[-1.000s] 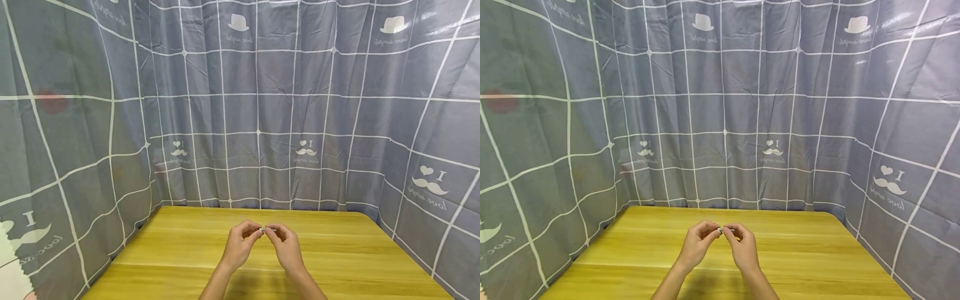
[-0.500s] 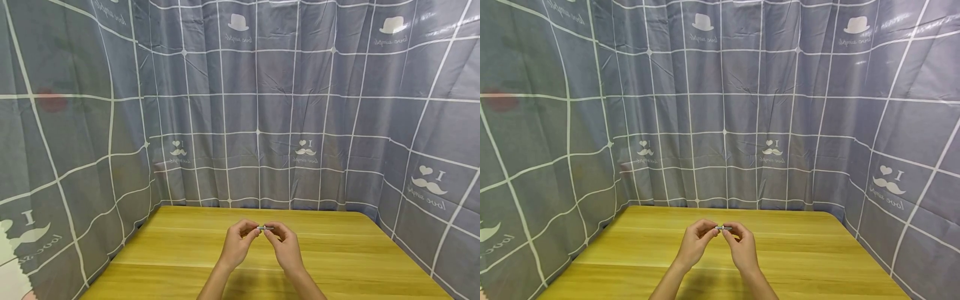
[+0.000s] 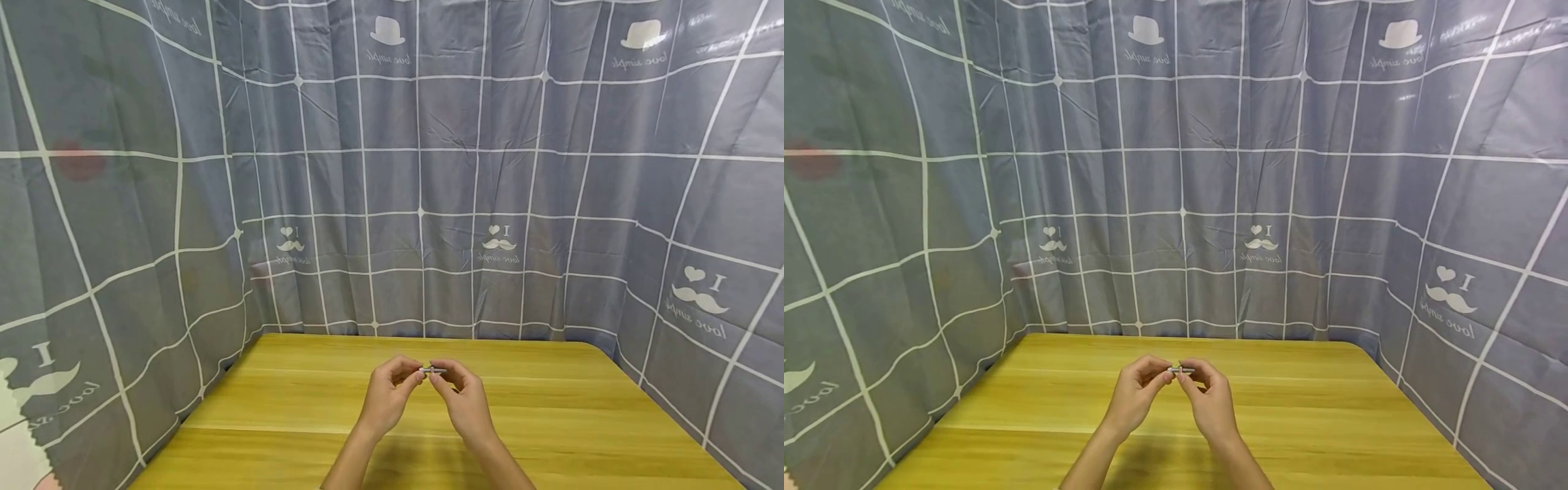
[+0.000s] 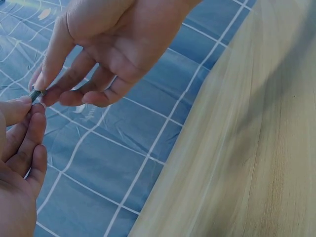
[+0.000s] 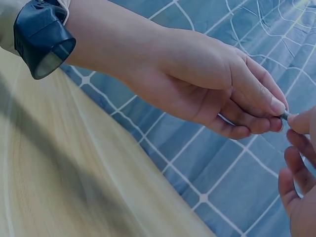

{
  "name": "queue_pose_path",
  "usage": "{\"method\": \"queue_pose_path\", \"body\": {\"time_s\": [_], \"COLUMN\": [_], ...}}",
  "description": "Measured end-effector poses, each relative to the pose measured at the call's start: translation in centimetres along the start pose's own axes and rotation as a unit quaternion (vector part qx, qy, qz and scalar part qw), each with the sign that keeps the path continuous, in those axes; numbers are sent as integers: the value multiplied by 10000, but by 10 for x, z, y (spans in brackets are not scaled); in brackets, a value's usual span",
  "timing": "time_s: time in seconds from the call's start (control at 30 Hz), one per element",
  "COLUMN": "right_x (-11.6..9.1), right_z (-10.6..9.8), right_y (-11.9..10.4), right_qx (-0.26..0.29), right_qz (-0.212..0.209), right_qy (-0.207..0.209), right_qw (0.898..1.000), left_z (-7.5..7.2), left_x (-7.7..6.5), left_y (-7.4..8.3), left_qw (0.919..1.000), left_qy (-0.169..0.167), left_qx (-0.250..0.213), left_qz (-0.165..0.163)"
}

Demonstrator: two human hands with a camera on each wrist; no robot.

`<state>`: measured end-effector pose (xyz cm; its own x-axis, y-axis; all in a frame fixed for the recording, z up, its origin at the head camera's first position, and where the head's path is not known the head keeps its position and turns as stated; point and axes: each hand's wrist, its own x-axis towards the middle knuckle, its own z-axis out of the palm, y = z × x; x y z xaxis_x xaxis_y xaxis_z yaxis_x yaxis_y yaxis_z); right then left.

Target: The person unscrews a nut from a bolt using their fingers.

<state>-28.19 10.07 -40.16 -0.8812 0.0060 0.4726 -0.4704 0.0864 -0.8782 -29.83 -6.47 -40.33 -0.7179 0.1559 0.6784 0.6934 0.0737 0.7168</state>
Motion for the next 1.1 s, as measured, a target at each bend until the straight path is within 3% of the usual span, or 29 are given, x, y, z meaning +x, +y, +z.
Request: {"method": "queue_pose_path", "body": {"time_s": [0.53, 0.77, 1.1], "right_x": [0, 1, -1], "right_z": [2, 2, 2], "right_y": [-3, 1, 2], "right_qx": [137, -237, 41], "right_qz": [-117, 31, -45], "right_qy": [133, 314, 121], "right_qw": [9997, 9992, 9999], "left_z": [-1, -1, 0], "left_x": [1, 1, 0], "left_y": [0, -2, -3], "left_qw": [9998, 9998, 9998], "left_qy": [26, 37, 59], "left_qx": [-137, -132, -174], "left_qz": [-129, -120, -117]}}
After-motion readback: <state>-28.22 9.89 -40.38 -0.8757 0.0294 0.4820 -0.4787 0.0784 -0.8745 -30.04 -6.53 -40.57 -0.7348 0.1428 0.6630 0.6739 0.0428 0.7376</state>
